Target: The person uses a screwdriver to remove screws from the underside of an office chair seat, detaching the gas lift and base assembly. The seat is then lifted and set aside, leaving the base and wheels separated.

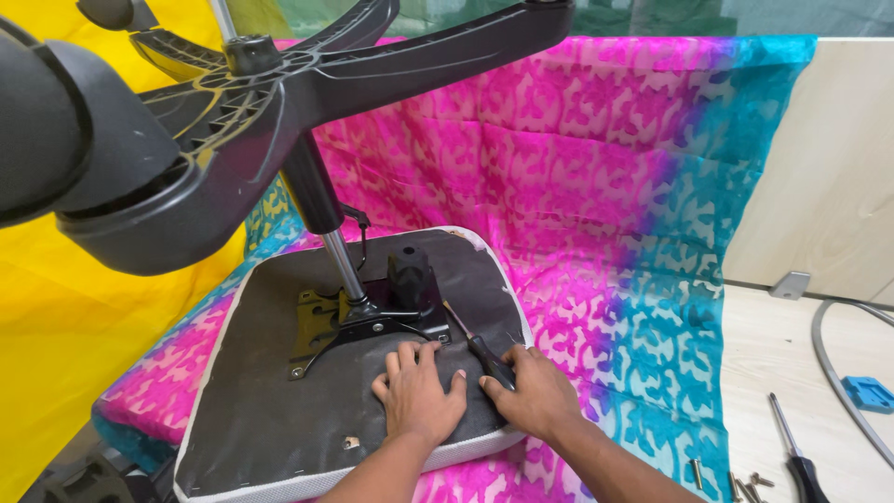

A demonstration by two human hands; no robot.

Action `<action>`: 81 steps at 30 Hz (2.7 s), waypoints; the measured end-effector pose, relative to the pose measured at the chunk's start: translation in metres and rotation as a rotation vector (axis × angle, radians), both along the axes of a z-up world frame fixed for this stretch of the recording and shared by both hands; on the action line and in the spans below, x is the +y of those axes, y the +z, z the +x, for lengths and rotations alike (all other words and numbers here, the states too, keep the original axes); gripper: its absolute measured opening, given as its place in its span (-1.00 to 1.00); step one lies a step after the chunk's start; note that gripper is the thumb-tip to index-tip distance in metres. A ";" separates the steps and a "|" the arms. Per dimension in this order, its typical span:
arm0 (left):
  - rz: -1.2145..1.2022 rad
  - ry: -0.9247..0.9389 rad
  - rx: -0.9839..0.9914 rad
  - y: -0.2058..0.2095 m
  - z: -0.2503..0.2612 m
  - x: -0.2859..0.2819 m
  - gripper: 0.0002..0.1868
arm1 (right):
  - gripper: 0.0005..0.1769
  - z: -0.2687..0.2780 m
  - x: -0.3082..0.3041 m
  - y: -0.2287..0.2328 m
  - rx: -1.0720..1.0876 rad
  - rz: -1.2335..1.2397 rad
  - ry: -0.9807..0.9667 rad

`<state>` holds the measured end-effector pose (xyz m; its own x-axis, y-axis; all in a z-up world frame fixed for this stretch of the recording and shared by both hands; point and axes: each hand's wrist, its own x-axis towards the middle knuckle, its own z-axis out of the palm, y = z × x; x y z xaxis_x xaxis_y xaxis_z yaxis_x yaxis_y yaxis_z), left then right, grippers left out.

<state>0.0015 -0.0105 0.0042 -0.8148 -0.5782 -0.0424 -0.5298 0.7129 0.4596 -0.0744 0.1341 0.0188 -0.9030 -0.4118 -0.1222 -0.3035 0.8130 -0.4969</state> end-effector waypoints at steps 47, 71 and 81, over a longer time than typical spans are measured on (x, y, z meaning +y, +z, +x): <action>0.553 0.708 1.069 0.135 -0.097 -0.130 -0.46 | 0.02 -0.077 -0.131 0.056 -0.201 -0.489 0.186; 0.646 0.441 1.236 0.189 -0.126 -0.140 -0.92 | -0.28 -0.091 -0.121 0.107 0.181 -0.528 0.231; 0.630 0.488 1.074 0.183 -0.123 -0.118 -0.92 | -0.34 -0.060 -0.106 0.095 0.108 -0.574 0.046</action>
<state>-0.1216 -0.1288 0.1874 -0.3287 -0.9368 0.1198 0.1612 0.0693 0.9845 -0.1349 0.0280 0.1135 -0.8774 -0.4242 0.2241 -0.4060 0.4075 -0.8180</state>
